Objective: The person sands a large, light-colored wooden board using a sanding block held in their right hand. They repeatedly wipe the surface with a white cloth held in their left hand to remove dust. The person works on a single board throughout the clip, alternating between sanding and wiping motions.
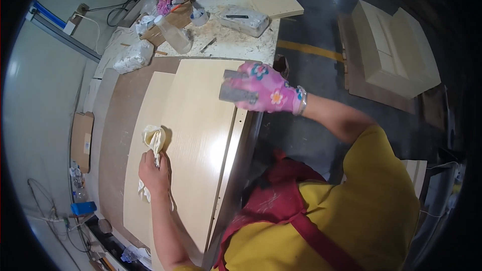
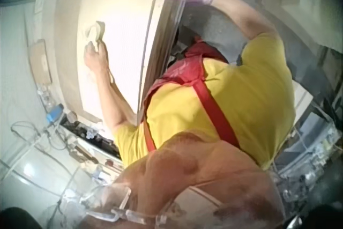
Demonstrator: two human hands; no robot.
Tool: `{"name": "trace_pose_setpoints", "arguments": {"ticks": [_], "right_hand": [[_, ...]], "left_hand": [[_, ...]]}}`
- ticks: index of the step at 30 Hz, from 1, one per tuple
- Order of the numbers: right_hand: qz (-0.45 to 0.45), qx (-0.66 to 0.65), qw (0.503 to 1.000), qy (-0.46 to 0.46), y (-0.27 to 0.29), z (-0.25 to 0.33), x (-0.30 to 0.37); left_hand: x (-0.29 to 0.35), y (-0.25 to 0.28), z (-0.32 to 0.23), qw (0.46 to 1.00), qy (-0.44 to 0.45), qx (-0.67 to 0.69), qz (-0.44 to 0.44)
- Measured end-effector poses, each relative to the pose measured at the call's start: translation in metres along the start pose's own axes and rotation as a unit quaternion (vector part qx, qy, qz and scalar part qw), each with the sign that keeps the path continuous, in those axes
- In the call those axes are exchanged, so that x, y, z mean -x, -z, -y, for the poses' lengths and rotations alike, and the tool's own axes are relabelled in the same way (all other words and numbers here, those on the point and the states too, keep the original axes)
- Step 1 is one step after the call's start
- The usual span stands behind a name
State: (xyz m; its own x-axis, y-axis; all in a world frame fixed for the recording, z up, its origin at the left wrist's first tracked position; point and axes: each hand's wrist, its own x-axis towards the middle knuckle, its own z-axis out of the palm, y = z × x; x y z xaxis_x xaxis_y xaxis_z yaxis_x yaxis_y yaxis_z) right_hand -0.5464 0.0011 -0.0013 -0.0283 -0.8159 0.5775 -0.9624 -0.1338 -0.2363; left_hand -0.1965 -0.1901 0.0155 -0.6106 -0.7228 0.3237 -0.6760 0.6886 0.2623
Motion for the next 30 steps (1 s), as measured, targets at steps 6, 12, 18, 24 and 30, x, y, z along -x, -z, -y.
{"name": "trace_pose_setpoints", "arguments": {"ticks": [6, 12, 18, 24, 30], "right_hand": [[-0.012, -0.165, 0.925, -0.341, 0.038, -0.119, -0.023], [-0.193, -0.708, 0.600, -0.320, -0.022, -0.019, -0.107], [-0.148, -0.336, 0.913, -0.176, -0.084, -0.064, -0.070], [-0.046, -0.372, 0.926, -0.042, -0.112, -0.137, -0.045], [-0.051, -0.308, 0.943, 0.118, -0.117, -0.126, -0.060]], "left_hand": [[-0.006, 0.001, 0.004, 1.000, -0.017, 0.005, -0.010], [-0.117, -0.045, -0.051, 0.980, -0.026, 0.174, -0.091], [-0.035, -0.088, -0.155, 0.995, -0.088, 0.040, 0.007], [0.165, 0.018, -0.102, 0.987, 0.137, -0.081, -0.030], [0.402, 0.144, -0.008, 0.739, 0.600, -0.226, -0.206]]}}
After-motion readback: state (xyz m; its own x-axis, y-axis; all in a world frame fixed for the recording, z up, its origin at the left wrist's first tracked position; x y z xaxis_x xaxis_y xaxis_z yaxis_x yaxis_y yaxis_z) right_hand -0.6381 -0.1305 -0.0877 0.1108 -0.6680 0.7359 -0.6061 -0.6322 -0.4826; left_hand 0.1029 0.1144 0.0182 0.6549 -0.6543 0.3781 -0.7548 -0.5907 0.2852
